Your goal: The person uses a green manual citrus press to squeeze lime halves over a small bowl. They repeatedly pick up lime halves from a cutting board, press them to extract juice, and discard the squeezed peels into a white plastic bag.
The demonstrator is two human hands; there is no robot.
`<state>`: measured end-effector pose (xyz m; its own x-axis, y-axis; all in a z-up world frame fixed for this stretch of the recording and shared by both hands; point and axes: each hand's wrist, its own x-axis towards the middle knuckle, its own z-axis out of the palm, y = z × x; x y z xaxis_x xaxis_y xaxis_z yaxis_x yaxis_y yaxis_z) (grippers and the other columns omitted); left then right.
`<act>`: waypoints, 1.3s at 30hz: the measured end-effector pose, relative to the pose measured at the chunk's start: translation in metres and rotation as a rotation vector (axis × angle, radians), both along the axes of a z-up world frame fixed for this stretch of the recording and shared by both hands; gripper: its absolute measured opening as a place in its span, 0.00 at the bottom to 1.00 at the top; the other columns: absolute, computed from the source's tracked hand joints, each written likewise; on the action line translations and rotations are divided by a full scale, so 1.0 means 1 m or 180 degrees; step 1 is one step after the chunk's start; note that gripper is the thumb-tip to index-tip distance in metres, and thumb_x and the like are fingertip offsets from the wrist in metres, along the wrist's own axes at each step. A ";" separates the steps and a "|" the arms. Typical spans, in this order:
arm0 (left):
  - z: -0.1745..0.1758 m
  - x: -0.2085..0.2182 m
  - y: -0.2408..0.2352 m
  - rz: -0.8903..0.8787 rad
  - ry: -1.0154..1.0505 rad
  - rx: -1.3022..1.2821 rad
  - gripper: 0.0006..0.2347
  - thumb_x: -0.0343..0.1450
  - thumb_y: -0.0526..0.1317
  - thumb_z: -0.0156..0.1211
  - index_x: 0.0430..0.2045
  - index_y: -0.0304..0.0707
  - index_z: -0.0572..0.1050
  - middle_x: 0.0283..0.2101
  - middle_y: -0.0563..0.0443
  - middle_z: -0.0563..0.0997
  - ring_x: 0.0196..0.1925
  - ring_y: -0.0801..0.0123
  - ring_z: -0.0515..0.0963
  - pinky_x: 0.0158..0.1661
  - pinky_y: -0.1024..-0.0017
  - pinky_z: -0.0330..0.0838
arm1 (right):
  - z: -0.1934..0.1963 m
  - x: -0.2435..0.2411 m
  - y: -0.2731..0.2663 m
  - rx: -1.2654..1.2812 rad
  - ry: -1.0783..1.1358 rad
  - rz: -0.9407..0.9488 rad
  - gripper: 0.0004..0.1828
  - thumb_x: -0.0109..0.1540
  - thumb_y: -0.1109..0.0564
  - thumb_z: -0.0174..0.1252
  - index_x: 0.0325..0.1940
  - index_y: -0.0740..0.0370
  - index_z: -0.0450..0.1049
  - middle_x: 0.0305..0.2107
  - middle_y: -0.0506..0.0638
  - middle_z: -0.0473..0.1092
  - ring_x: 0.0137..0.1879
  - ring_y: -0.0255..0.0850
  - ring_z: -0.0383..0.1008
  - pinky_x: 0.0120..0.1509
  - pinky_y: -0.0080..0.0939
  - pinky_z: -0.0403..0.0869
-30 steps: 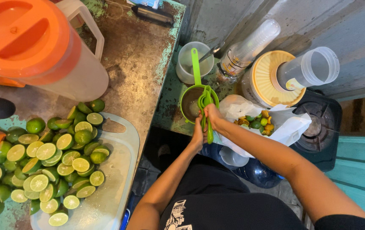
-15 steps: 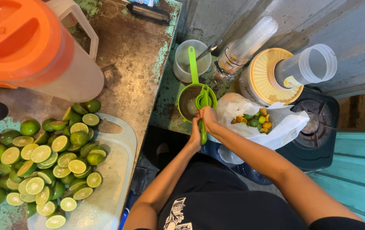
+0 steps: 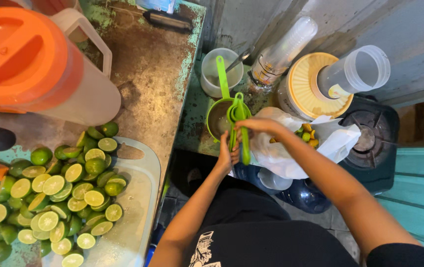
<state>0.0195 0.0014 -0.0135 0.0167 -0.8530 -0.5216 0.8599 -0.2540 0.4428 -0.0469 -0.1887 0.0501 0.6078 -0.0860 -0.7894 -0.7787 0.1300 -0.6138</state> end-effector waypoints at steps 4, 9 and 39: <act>0.013 -0.005 -0.003 -0.0033 -0.0044 0.0104 0.29 0.71 0.72 0.37 0.12 0.49 0.55 0.10 0.64 0.49 0.09 0.78 0.44 0.12 0.75 0.36 | 0.051 -0.002 -0.032 0.0050 -0.0191 0.0086 0.37 0.67 0.35 0.40 0.49 0.70 0.81 0.42 0.60 0.81 0.43 0.45 0.83 0.52 0.44 0.78; 0.018 -0.006 0.000 0.0054 0.0015 -0.0044 0.27 0.73 0.68 0.37 0.12 0.49 0.54 0.10 0.64 0.48 0.09 0.78 0.43 0.12 0.75 0.35 | 0.082 0.003 -0.037 0.0598 -0.1305 -0.1738 0.40 0.67 0.33 0.29 0.56 0.62 0.78 0.44 0.52 0.82 0.42 0.39 0.80 0.53 0.40 0.76; 0.032 0.005 0.004 -0.0070 0.0202 0.0148 0.27 0.74 0.67 0.37 0.13 0.49 0.54 0.11 0.63 0.47 0.09 0.77 0.44 0.11 0.76 0.36 | 0.069 -0.219 -0.012 -0.2759 -0.0225 -0.1498 0.25 0.67 0.44 0.55 0.60 0.64 0.77 0.41 0.62 0.78 0.47 0.51 0.76 0.51 0.47 0.74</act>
